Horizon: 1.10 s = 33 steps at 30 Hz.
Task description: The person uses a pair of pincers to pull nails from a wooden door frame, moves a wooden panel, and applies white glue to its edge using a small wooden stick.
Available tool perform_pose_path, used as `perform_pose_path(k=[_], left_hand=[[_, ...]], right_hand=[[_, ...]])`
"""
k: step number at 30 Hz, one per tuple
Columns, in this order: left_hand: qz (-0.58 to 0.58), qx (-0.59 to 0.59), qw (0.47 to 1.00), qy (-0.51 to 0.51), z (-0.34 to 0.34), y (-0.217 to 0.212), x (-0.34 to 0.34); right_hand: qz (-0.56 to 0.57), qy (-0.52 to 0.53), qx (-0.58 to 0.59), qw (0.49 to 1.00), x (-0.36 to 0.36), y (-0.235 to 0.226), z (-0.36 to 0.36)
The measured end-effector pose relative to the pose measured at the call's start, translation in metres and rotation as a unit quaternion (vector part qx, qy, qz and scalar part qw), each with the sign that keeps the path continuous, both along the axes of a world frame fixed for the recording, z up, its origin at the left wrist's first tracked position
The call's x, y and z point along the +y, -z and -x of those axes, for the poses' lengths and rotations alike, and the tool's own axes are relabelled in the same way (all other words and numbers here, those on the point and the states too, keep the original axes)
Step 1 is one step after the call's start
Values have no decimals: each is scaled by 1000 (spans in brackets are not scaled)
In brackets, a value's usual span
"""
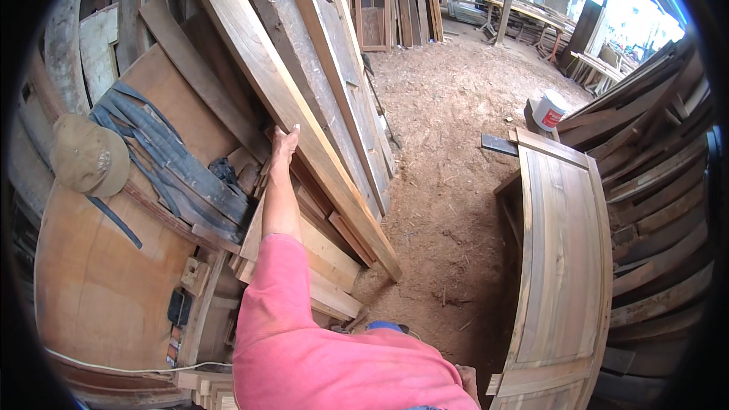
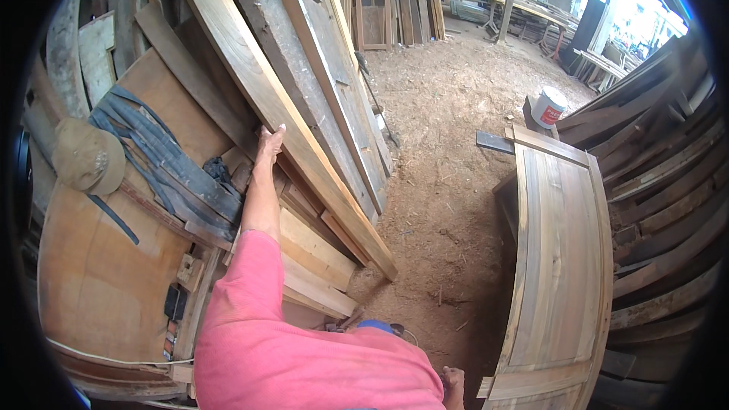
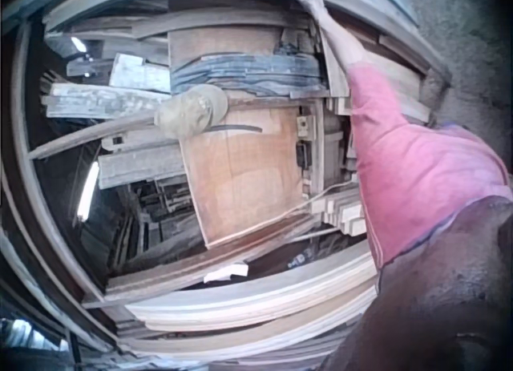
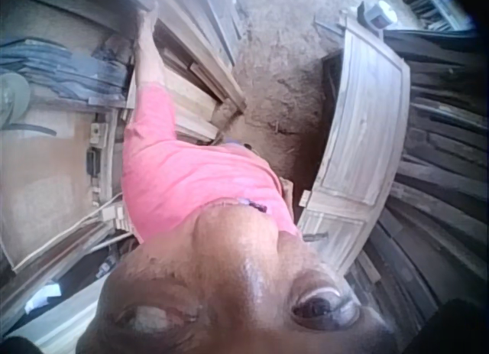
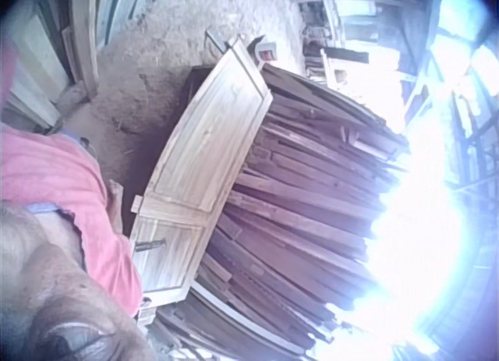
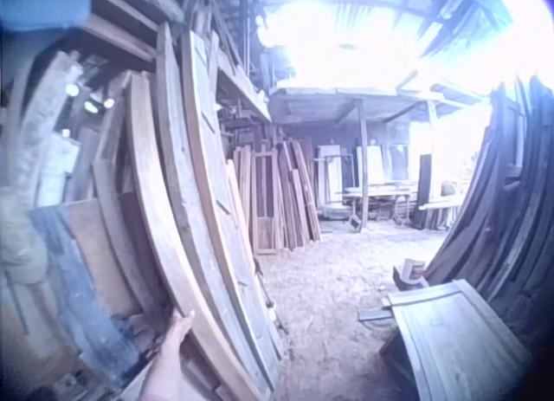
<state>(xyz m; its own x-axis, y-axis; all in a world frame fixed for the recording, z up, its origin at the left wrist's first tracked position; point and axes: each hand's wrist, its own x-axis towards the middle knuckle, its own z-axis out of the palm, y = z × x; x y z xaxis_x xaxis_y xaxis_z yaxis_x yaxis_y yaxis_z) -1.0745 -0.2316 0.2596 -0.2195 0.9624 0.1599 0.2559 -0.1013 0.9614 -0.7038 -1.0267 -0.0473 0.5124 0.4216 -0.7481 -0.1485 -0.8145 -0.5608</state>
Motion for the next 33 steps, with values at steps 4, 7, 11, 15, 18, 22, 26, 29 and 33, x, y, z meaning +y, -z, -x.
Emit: perform_pose_path(k=[4,7,11,15,18,22,26,29,33], left_hand=[[-58,-20,997,44,-30,11,14],[18,-30,999,19,-86,33,-4],[133,-72,988,-32,-129,102,-82],[184,273,940,-90,-142,277,-156],[315,448,815,188,-206,382,-276],[256,514,509,641,-304,356,-457],[194,379,431,796,-411,306,-524],[134,285,484,816,-481,305,-546],[34,299,523,797,-542,281,-576]], right_hand=[[-5,-146,-144,979,-3,55,-29],[-111,-236,-266,928,9,69,-59],[-40,-108,-231,966,48,-4,-60],[-20,130,-218,967,41,-60,-50],[39,270,-267,924,-4,-93,-35],[182,398,-346,830,-122,-84,-6],[259,456,-325,787,-195,-88,1],[300,484,-371,734,-234,-76,2],[256,525,-257,769,-276,-19,13]])
